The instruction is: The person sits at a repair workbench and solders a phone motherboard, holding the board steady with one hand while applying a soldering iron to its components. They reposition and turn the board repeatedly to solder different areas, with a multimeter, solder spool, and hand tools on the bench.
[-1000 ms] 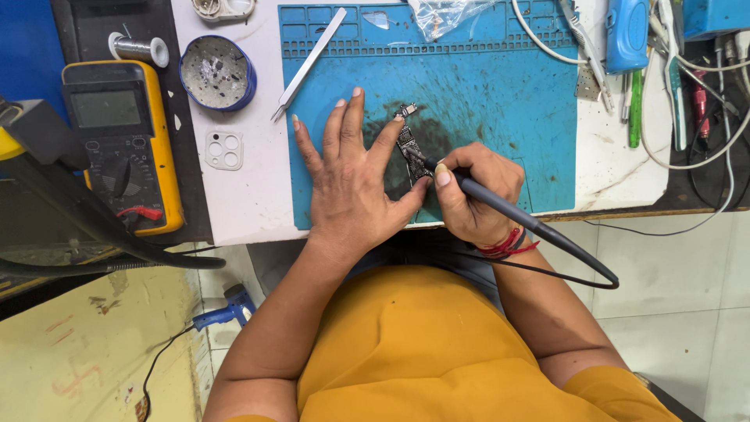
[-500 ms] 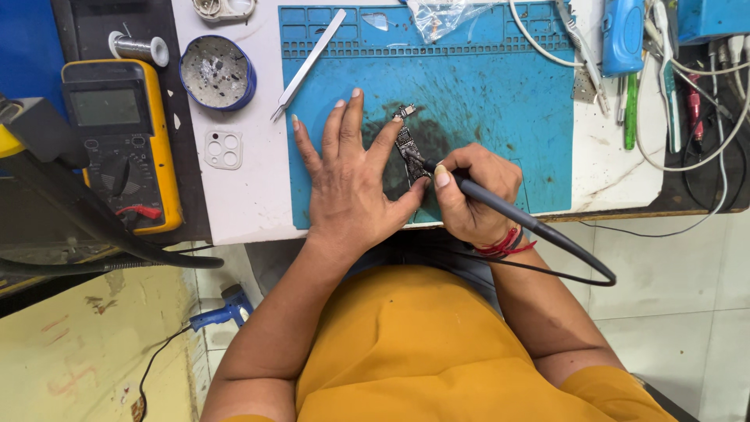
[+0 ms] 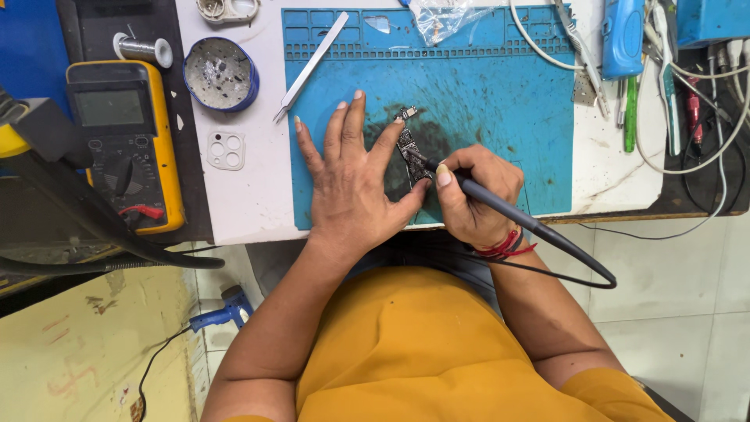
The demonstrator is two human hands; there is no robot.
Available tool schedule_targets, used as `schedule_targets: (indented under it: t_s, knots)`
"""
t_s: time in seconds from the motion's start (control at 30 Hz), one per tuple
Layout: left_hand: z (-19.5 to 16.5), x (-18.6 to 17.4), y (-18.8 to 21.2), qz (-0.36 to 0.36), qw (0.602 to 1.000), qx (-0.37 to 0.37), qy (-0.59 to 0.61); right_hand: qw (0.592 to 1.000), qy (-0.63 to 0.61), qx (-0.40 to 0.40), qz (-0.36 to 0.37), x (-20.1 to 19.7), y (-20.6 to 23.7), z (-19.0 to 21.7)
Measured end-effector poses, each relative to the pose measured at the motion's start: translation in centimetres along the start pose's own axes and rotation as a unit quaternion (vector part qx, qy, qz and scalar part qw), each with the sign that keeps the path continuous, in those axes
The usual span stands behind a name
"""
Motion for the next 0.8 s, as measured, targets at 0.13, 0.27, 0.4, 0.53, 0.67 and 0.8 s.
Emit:
schedule_targets:
  t_s: [0.13, 0.27, 0.4, 0.53, 0.67, 0.8]
  knots:
    - [0.02, -0.03, -0.01, -0.001, 1.0, -0.001, 0.001, 1.0, 0.0, -0.002, -0.002, -0.05, 0.03, -0.02]
    - [-0.02, -0.03, -0.01, 0.0, 1.0, 0.001, 0.003, 1.0, -0.002, -0.001, 0.001, 0.04, 0.09, -0.09]
    - [0.0, -0.07, -0.01, -0.002, 1.0, -0.001, 0.003, 1.0, -0.003, -0.01, -0.009, -0.11, 0.07, 0.06]
    - [0.01, -0.05, 0.0, -0.001, 1.0, -0.002, 0.007, 1.0, 0.001, -0.009, -0.003, -0.04, 0.06, 0.08]
    - [0.03, -0.04, 0.01, 0.0, 1.0, -0.002, 0.005, 1.0, -0.002, -0.006, -0.001, 0.03, 0.0, 0.07]
    - [0.02, 0.0, 0.03, 0.001, 1.0, -0.001, 0.002, 1.0, 0.002, -0.005, -0.006, -0.08, 0.02, 0.1]
Point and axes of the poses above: each hand's wrist, its own y-axis away from the middle knuckle, its own x-axis out of the palm, z = x × y, the point moved 10 cm from there along -y, towards the middle knuckle, and after that the axes turned 10 degrees about -z, right-handed, at the moved point
